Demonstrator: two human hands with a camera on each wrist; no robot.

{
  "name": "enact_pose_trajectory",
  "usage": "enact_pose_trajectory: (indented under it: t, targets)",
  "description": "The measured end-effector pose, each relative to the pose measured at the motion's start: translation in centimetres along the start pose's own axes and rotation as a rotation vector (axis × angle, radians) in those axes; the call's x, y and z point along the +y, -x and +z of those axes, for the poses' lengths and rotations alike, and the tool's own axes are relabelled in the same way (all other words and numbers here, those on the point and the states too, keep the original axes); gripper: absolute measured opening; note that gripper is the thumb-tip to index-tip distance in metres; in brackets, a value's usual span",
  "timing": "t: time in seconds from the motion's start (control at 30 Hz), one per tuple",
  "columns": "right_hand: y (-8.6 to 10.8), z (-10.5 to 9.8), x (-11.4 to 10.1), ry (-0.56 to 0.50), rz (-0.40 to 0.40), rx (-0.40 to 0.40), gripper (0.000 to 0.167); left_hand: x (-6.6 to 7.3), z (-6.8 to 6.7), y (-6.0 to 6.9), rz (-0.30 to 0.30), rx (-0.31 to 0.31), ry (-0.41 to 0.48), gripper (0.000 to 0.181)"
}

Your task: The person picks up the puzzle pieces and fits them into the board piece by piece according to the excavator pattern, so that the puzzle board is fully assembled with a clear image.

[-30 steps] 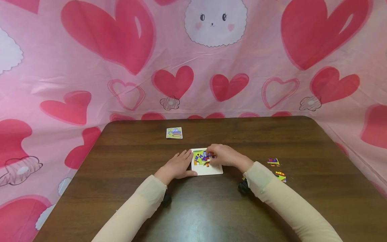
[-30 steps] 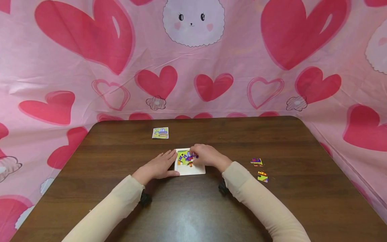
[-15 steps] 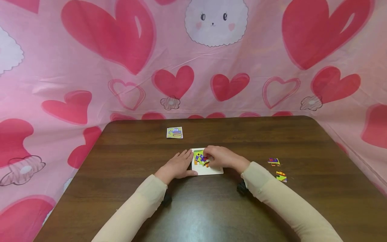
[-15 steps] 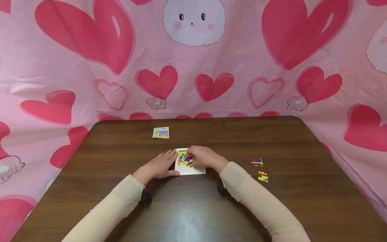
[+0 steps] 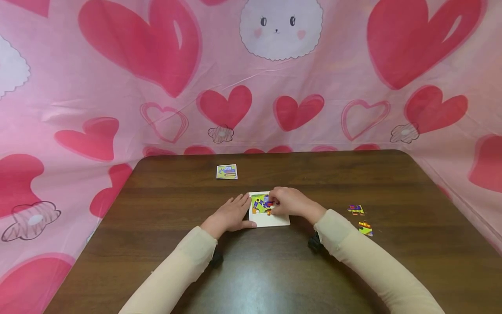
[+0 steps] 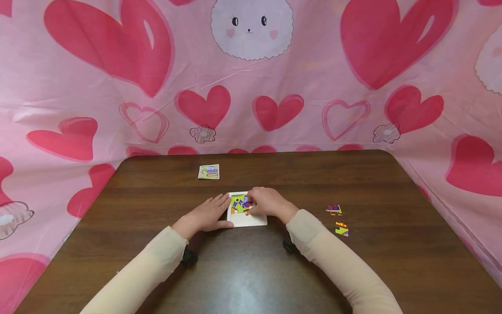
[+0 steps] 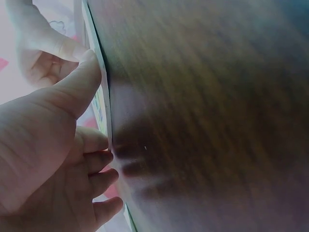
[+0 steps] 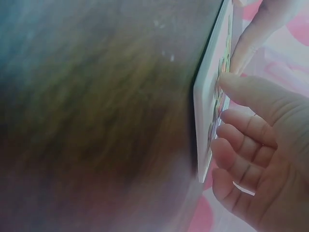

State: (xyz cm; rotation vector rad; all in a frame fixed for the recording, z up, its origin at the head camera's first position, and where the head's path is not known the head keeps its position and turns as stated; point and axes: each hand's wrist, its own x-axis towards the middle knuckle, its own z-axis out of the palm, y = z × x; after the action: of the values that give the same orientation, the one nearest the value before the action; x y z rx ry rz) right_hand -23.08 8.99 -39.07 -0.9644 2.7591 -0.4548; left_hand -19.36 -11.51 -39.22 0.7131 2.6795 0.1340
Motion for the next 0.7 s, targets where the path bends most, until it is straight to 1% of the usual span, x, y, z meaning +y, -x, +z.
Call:
enact_pose_trajectory:
  t: [0.13, 0.2, 0.33, 0.5, 0.7]
  targets:
    - [0.14, 0.06, 0.13, -0.023, -0.018, 0.004, 0.025, 0.06, -0.07, 0.02, -0.002, -0.002, -0.001, 0.083]
    - [0.18, 0.16, 0.2, -0.031, -0.04, 0.009, 0.028, 0.07, -0.06, 0.02, 0.001, 0.002, -0.003, 0.083]
    - [0.14, 0.42, 0.34, -0.023, -0.075, 0.009, 0.029, 0.07, 0.03, -0.01, 0.002, 0.004, -0.011, 0.083]
    - [0.09, 0.58, 0.39, -0.021, -0.096, 0.009, 0.026, 0.01, 0.23, -0.15, 0.003, 0.001, -0.015, 0.084]
    - [0.09, 0.55, 0.28, -0.018, -0.099, 0.006, 0.023, 0.04, 0.24, -0.09, 0.004, 0.007, -0.008, 0.083]
